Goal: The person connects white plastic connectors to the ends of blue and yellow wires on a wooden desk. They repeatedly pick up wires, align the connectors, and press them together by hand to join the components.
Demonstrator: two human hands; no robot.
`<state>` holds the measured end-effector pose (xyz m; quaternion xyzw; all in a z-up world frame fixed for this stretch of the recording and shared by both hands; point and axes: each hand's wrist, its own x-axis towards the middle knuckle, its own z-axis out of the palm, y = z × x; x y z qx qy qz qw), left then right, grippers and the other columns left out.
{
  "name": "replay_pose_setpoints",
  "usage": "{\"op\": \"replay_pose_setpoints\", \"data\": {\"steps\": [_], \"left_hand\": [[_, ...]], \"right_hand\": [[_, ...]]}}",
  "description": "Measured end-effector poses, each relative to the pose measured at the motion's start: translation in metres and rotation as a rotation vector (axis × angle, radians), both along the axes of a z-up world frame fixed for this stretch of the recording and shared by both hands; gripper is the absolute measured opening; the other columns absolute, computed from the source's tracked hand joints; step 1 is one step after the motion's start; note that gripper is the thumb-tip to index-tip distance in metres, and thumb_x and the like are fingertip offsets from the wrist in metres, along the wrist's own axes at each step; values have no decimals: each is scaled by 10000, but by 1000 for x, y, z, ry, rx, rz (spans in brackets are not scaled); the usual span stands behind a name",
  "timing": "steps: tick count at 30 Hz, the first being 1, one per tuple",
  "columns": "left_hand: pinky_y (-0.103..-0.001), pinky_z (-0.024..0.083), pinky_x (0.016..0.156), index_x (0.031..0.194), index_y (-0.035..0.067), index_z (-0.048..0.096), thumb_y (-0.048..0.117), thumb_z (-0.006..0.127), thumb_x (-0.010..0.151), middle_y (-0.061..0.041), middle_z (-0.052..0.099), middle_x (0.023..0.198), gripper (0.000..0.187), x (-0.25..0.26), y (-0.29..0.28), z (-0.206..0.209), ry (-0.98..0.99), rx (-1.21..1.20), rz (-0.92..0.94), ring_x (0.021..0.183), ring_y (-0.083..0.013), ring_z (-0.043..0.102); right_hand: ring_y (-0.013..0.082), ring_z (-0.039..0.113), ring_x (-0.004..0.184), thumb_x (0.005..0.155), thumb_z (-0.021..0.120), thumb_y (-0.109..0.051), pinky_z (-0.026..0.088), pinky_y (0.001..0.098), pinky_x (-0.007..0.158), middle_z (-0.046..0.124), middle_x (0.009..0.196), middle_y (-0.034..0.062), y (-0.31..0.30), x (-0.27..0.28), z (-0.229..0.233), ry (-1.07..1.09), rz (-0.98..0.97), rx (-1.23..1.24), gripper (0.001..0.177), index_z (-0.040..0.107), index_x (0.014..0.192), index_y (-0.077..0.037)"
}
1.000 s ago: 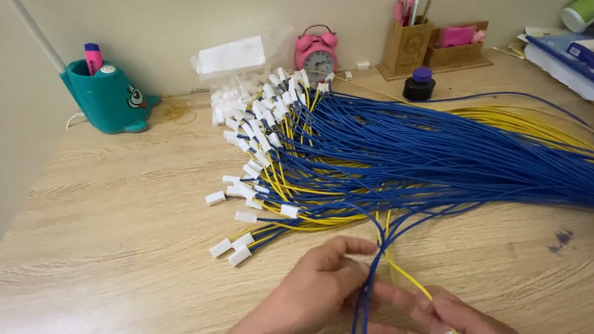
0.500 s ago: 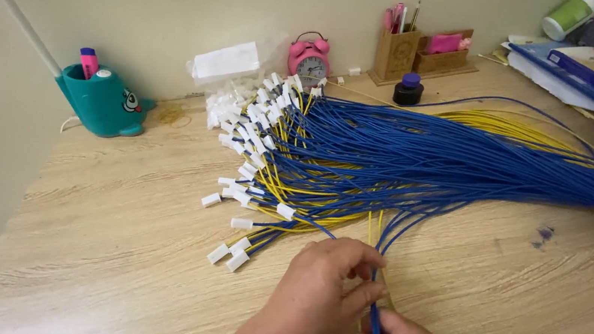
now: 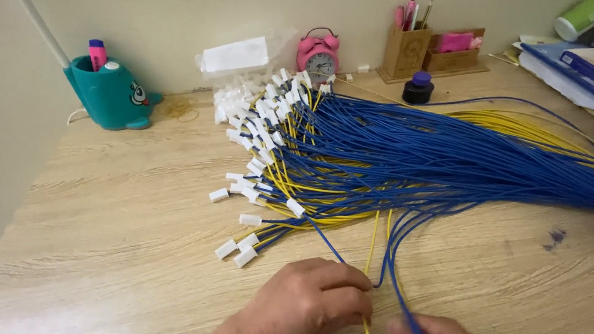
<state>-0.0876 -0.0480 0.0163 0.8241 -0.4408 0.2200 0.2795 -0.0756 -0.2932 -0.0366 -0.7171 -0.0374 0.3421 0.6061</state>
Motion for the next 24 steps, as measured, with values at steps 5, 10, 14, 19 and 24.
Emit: {"op": "replay_pose_setpoints", "data": {"steps": [5, 10, 14, 19, 24], "left_hand": [[-295, 546, 796, 945, 129, 626, 63, 599, 908, -61, 712, 992, 80, 0, -2, 8, 323, -450, 84, 915, -189, 700], [-288, 563, 677, 977, 42, 608, 60, 658, 871, -131, 733, 952, 118, 16, 1, 11, 712, -1171, 76, 766, -213, 733], [-349, 597, 722, 1173, 38, 571, 117, 628, 865, -173, 676, 1154, 323, 38, 13, 22, 775, -1309, 12, 939, -269, 709], [-310, 568, 539, 1158, 20, 614, 267, 537, 927, -161, 690, 1054, 347, 64, 19, 33, 791, -1402, 188, 812, -237, 694], [-219, 318, 359, 975, 53, 641, 306, 557, 958, -75, 695, 750, 267, 55, 21, 38, 849, -1354, 414, 394, -116, 524]], "right_hand": [[133, 639, 526, 802, 702, -397, 473, 271, 544, 720, 651, -10, -23, 5, 26, -415, -228, -569, 222, 732, 802, -178], [148, 668, 850, 793, 678, -205, 501, 265, 835, 697, 873, 24, -10, 16, 71, -1417, -293, -277, 118, 669, 866, -112], [155, 711, 918, 778, 708, -133, 524, 279, 869, 762, 946, 60, 16, 46, 88, -1330, -319, -40, 85, 709, 855, -98], [254, 728, 747, 810, 672, -9, 587, 339, 749, 724, 828, 163, 60, 98, 76, -921, -222, 618, 61, 667, 861, 24], [175, 406, 442, 900, 653, -152, 274, 301, 405, 604, 581, 158, 93, 121, 72, -549, -171, 264, 246, 759, 813, 52]]}}
